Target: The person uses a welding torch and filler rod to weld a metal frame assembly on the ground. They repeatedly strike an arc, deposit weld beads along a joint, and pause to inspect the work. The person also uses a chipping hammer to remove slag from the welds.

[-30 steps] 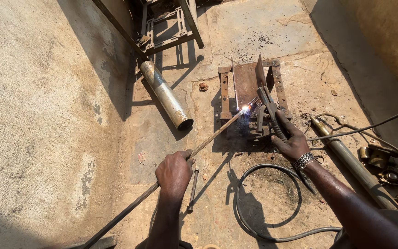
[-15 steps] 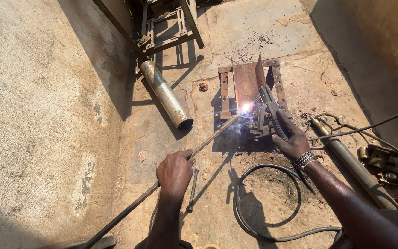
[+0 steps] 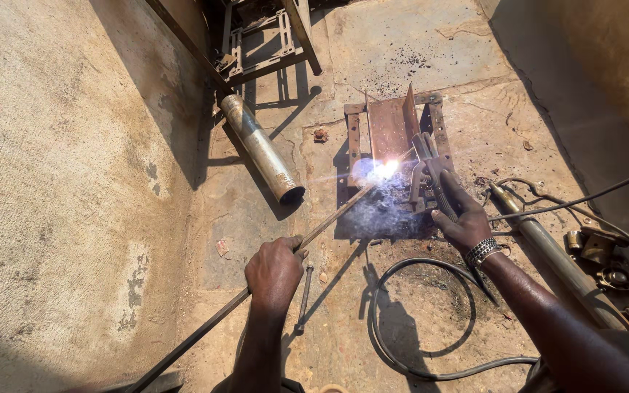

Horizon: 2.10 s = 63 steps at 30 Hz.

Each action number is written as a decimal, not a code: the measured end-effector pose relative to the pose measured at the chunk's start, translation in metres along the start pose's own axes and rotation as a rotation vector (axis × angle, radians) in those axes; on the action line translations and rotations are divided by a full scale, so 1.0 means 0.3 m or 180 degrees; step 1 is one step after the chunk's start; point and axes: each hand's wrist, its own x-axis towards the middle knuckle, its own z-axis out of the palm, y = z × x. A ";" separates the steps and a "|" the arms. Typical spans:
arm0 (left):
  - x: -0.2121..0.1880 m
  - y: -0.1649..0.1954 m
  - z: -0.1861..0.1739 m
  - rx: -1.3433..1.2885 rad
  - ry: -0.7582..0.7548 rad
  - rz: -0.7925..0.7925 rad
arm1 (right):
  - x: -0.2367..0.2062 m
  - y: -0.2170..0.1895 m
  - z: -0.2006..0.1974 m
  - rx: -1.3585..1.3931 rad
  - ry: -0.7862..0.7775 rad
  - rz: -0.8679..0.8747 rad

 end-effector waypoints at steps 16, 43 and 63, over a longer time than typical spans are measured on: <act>0.004 -0.010 0.016 0.0131 0.0091 0.0128 | -0.013 0.069 0.020 -0.0295 -0.0165 0.0097; -0.009 0.006 0.005 0.0048 -0.0086 -0.0029 | -0.009 0.028 0.002 -0.0120 -0.0146 0.0345; 0.000 0.014 -0.011 0.0012 -0.0094 0.0046 | 0.025 0.035 0.001 -0.0212 -0.0071 0.0469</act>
